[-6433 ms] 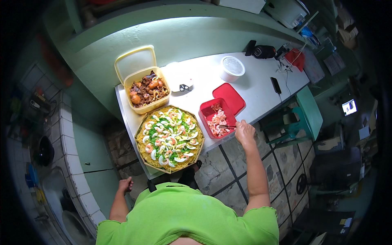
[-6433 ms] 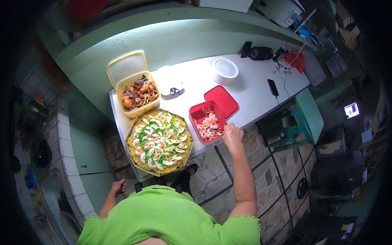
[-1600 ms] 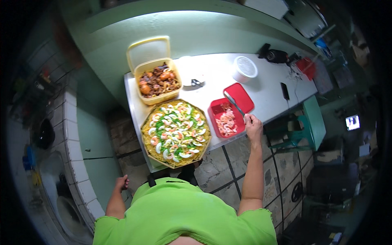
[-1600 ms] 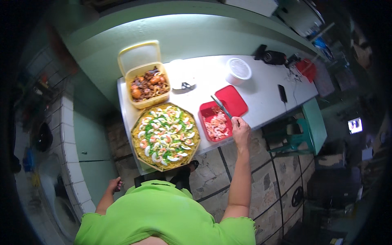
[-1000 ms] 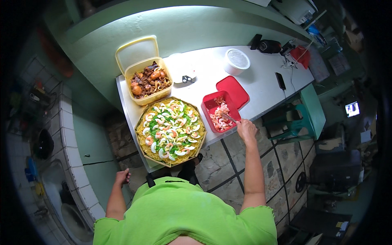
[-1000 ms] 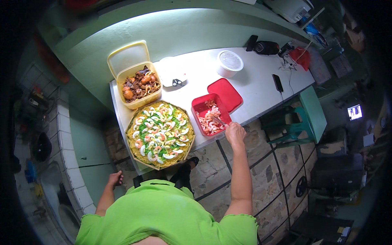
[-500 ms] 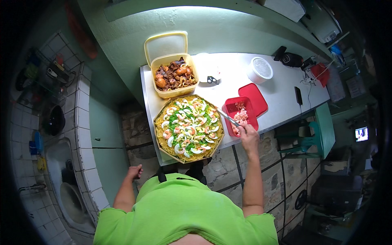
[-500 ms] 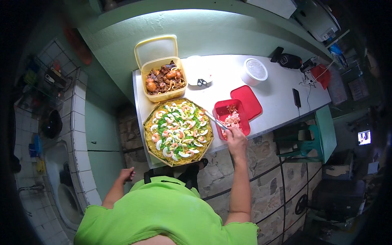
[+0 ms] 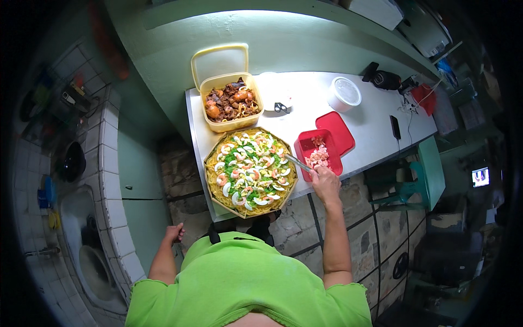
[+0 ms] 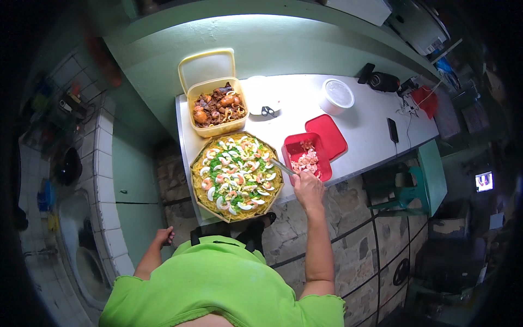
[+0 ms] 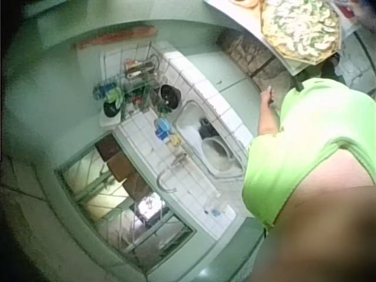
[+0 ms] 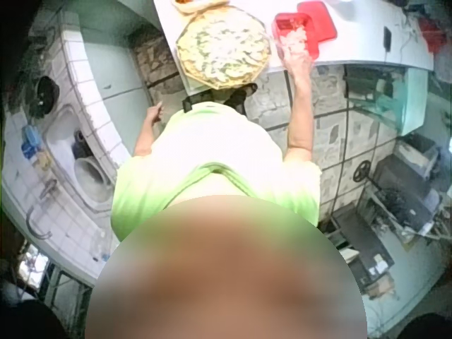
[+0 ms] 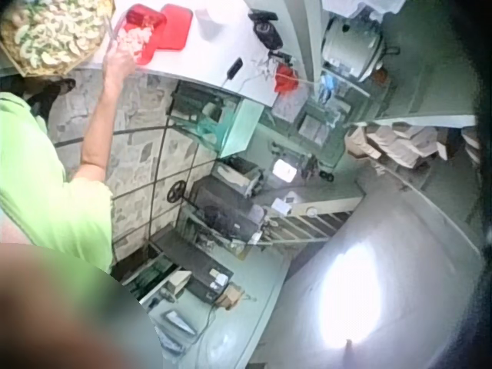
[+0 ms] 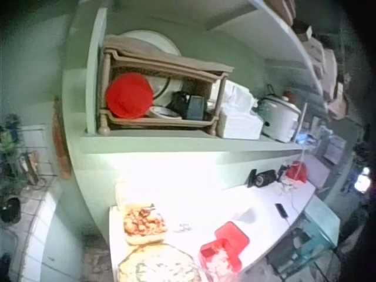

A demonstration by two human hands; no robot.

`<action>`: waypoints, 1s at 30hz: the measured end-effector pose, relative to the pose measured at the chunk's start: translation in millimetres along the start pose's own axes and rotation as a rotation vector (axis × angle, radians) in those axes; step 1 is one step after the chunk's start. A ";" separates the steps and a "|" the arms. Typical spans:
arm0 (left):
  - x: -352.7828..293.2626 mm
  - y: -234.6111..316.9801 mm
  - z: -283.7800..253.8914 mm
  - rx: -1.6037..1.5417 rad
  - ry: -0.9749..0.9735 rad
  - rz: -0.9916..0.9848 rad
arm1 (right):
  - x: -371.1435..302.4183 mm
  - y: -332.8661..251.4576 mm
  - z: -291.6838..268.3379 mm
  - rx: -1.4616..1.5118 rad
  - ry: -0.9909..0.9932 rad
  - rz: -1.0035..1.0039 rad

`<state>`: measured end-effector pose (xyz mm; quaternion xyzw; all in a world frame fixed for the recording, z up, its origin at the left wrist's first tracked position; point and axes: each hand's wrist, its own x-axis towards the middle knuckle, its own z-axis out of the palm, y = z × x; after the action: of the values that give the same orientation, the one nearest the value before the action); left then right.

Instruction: The person uses tongs to transfer cooked meat from a yellow container onto a large round dish containing pasta and vegetables. The person then closes the yellow container lid.

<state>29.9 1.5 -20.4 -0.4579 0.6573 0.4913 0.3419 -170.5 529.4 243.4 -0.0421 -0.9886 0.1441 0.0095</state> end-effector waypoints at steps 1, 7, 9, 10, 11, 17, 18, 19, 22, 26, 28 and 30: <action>-0.1 -1.2 0.4 -0.021 -0.019 0.022 | -0.5 -1.0 -0.3 -0.023 -0.017 0.000; -0.4 5.7 1.6 -0.006 -0.054 0.065 | -4.0 -5.2 -3.7 0.033 0.039 -0.026; 0.6 11.9 4.1 0.012 -0.046 0.055 | -9.8 -1.7 -8.5 0.081 0.061 -0.006; 0.3 14.0 4.5 -0.003 -0.048 0.079 | -13.1 0.2 -10.4 0.112 0.075 -0.015; 0.0 16.0 5.4 -0.011 -0.042 0.085 | -16.7 2.9 -12.3 0.143 0.088 -0.025; -0.6 20.7 7.2 -0.016 -0.034 0.077 | -44.2 13.2 4.5 0.172 0.005 0.068; -0.3 21.1 7.2 -0.002 -0.029 0.059 | -46.7 16.9 8.0 0.141 -0.016 0.088; -0.1 21.4 6.8 -0.011 -0.043 0.077 | -47.9 22.7 9.5 0.217 0.017 0.102; -1.2 22.9 0.4 0.001 -0.037 0.071 | -39.6 55.3 -3.7 0.314 0.151 0.173; -0.2 28.4 -3.9 0.006 -0.027 0.037 | -23.3 97.9 -32.8 0.035 0.265 0.187; 2.3 32.4 -3.8 0.009 -0.028 0.035 | -14.7 105.5 -39.3 -0.133 0.189 0.227; 2.0 32.4 -4.8 0.033 -0.007 0.029 | -7.5 106.0 -39.5 -0.218 0.111 0.248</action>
<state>-1.2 -0.4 -10.1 -0.4408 0.6708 0.4870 0.3444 -153.3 641.2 250.9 -0.1725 -0.9836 0.0337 0.0414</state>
